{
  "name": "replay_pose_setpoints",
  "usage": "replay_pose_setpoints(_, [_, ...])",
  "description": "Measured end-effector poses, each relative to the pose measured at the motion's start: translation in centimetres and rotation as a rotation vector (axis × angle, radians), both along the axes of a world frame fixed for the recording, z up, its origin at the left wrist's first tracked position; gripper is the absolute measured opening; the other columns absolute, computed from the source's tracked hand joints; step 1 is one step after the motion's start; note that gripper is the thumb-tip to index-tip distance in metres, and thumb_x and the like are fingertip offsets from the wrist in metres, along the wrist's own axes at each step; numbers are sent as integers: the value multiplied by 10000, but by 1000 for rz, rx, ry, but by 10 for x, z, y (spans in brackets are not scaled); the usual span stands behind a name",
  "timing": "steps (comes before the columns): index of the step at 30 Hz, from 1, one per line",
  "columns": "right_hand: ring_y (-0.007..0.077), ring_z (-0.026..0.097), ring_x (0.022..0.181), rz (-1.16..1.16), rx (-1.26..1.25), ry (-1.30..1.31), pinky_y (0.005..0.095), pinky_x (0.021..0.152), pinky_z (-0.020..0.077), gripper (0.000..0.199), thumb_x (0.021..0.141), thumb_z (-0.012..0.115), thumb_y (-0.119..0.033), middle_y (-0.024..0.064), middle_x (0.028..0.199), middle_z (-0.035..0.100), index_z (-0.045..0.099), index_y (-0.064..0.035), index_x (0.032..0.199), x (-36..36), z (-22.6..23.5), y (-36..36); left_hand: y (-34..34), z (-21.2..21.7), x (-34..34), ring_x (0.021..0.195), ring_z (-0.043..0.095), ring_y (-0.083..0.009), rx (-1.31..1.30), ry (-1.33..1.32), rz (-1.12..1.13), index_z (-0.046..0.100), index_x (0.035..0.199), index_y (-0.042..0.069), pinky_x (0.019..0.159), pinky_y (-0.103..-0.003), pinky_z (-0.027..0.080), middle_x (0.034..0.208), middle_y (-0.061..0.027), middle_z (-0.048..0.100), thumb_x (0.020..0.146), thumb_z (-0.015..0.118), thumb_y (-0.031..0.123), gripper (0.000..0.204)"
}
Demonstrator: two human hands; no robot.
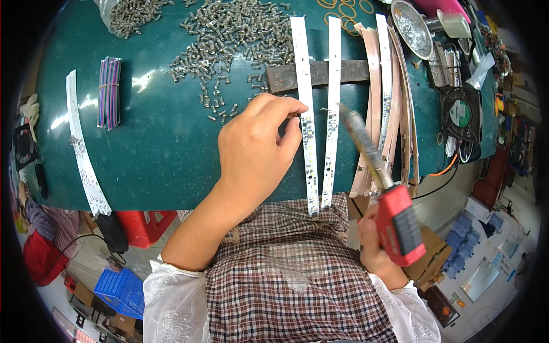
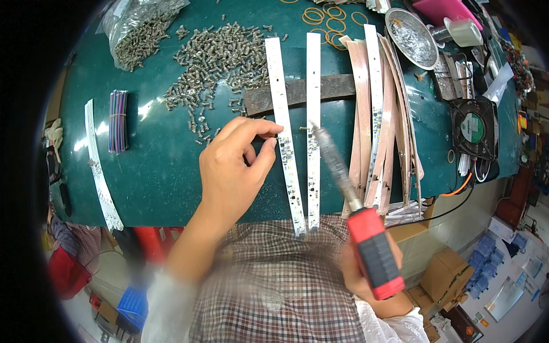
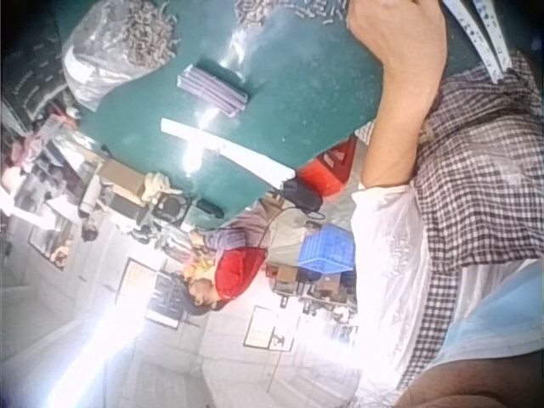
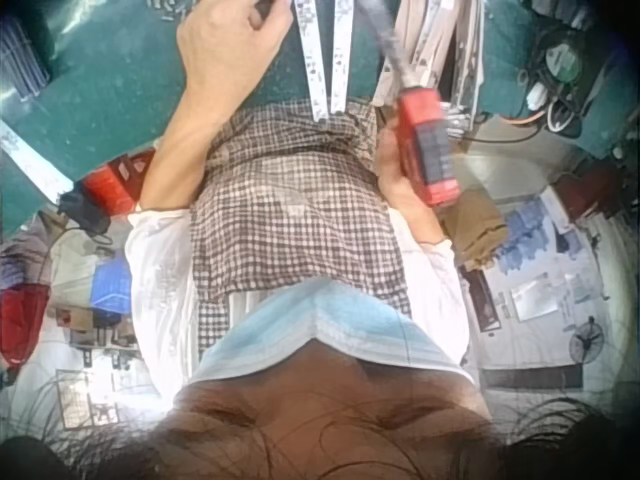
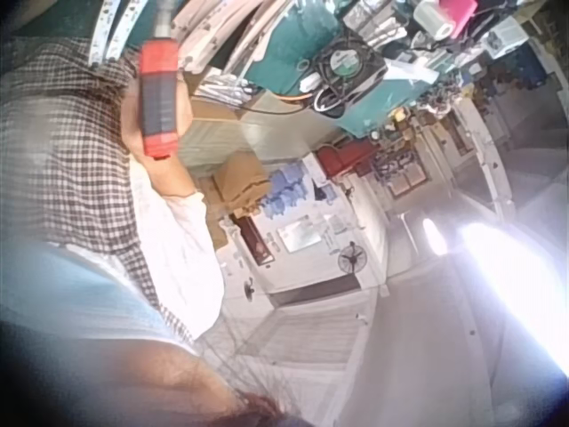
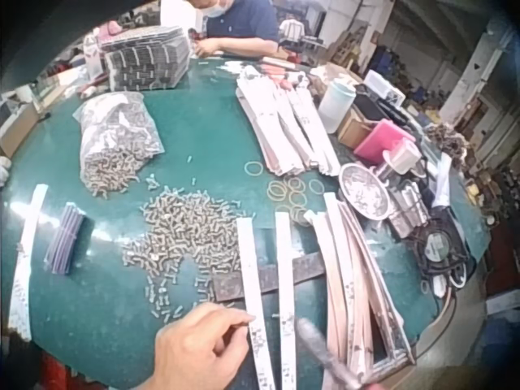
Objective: The person attaches metal connectors onto LED strips by hand and solders them using a soldering iron.
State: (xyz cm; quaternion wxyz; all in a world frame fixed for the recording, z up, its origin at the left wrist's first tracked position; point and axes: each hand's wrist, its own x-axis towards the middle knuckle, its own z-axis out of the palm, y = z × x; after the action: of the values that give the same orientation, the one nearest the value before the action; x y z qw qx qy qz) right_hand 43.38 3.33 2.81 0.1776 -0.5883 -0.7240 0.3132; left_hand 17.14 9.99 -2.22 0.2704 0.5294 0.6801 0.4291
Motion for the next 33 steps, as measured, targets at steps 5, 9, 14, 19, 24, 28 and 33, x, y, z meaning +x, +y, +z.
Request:
replay_pose_setpoints(5, [131,562,672,-234,26,199,279,641,465,212,915,577,-22,42,836,575,530,25,1116,-26,24,41,0,2,1,514,512,-85,-41,-15,2,698,937,66,508,-236,412,890,-27,665,782,677,5,168])
replay_pose_setpoints(9, [89,591,701,-212,439,41,231,605,479,376,833,686,53,57,871,600,500,4,1155,-31,-5,79,-2,5,2,555,563,-82,-57,-34,-29,683,977,54,518,-227,446,943,-42,660,774,693,-2,211])
replay_pose_setpoints(14, [202,616,825,-35,574,-208,311,760,492,540,710,796,11,71,994,584,504,-21,1162,-63,-11,115,-6,8,6,709,685,-128,-133,-217,-80,626,1067,10,603,-241,567,1051,-88,613,757,721,-41,327])
replay_pose_setpoints(19, [319,622,883,-101,535,-337,381,761,500,455,719,779,-53,113,1034,587,531,-39,1100,-71,-18,125,-5,5,12,794,700,-163,-139,-299,-99,602,1091,-2,653,-261,592,1090,-102,592,780,708,-44,331])
replay_pose_setpoints(24, [352,600,909,-115,523,-344,406,736,509,545,629,775,11,113,1032,550,509,-47,1102,-67,-20,129,-8,11,8,724,684,-148,-130,-211,-53,596,1048,16,622,-262,573,1068,-92,589,782,721,-19,297])
replay_pose_setpoints(28, [344,609,891,-104,502,-370,403,711,515,518,642,766,1,115,1022,539,506,-44,1088,-73,-15,127,-6,15,-21,587,605,-116,-2,250,81,645,946,58,536,-261,491,924,-59,619,789,732,40,180])
replay_pose_setpoints(33, [342,618,832,-91,530,-386,404,673,521,521,645,787,-23,117,1013,536,505,-43,1083,-72,-16,128,-5,15,-59,671,622,-216,-80,488,293,645,823,104,601,-358,476,777,-30,616,753,760,138,138])
